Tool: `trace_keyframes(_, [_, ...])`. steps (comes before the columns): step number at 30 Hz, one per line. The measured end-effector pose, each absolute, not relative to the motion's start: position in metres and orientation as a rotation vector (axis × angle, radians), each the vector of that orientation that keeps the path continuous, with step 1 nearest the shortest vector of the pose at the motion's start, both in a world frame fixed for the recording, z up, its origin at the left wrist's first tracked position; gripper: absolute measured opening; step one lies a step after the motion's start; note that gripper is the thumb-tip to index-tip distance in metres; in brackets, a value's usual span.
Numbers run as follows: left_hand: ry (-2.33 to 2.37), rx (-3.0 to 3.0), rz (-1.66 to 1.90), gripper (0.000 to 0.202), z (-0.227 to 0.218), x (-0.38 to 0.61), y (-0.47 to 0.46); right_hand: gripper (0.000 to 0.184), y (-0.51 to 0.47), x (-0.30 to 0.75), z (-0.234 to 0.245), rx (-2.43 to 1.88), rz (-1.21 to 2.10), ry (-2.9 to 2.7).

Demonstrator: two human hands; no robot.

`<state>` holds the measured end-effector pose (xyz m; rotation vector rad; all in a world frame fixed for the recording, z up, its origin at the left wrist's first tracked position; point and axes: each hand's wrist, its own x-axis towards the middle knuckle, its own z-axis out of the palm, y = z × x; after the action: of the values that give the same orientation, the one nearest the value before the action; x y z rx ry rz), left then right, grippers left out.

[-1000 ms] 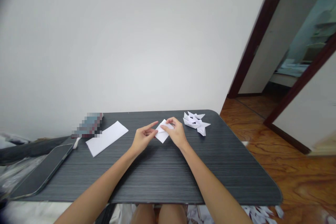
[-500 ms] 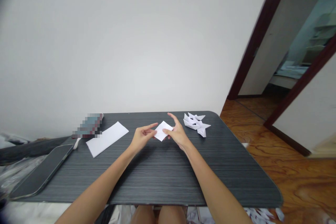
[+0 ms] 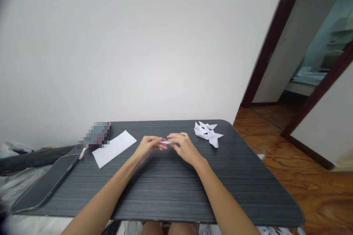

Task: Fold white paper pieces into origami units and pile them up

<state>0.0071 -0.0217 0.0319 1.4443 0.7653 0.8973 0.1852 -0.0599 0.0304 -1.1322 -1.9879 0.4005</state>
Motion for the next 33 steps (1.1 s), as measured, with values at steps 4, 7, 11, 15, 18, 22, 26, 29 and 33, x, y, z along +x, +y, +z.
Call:
trace_keyframes(4, [0.789, 1.778, 0.894, 0.038, 0.038, 0.007, -0.028, 0.027, -0.056, 0.183, 0.026, -1.233, 0.594, -1.808])
trace_keyframes(7, [0.820, 1.926, 1.039, 0.029, 0.040, 0.007, -0.030, 0.029, -0.054, 0.185, 0.026, -1.162, 0.881, -1.720])
trace_keyframes(11, [0.803, 1.755, 1.051, 0.028, 0.038, 0.009, -0.030, 0.029, -0.057, 0.184, 0.029, -1.090, 1.090, -1.677])
trace_keyframes(15, [0.751, 1.610, 1.061, 0.028, 0.038, 0.010, -0.030, 0.029, -0.060, 0.182, 0.032, -1.039, 1.135, -1.649])
trace_keyframes(18, [0.703, 1.479, 1.047, 0.029, 0.037, 0.009, -0.029, 0.035, -0.060, 0.182, 0.034, -0.999, 1.160, -1.610])
trace_keyframes(22, [0.644, 1.326, 0.967, 0.035, 0.035, 0.009, -0.025, 0.033, -0.059, 0.183, 0.035, -0.993, 1.134, -1.586])
trace_keyframes(26, [0.642, 1.300, 0.926, 0.038, 0.035, 0.008, -0.024, 0.028, -0.058, 0.184, 0.035, -1.006, 1.068, -1.607])
trace_keyframes(29, [0.635, 1.295, 0.886, 0.033, 0.037, 0.006, -0.024, 0.025, -0.059, 0.184, 0.037, -1.012, 1.038, -1.633])
trace_keyframes(33, [0.630, 1.286, 0.824, 0.029, 0.039, 0.003, -0.023, 0.023, -0.061, 0.184, 0.039, -1.033, 1.034, -1.643])
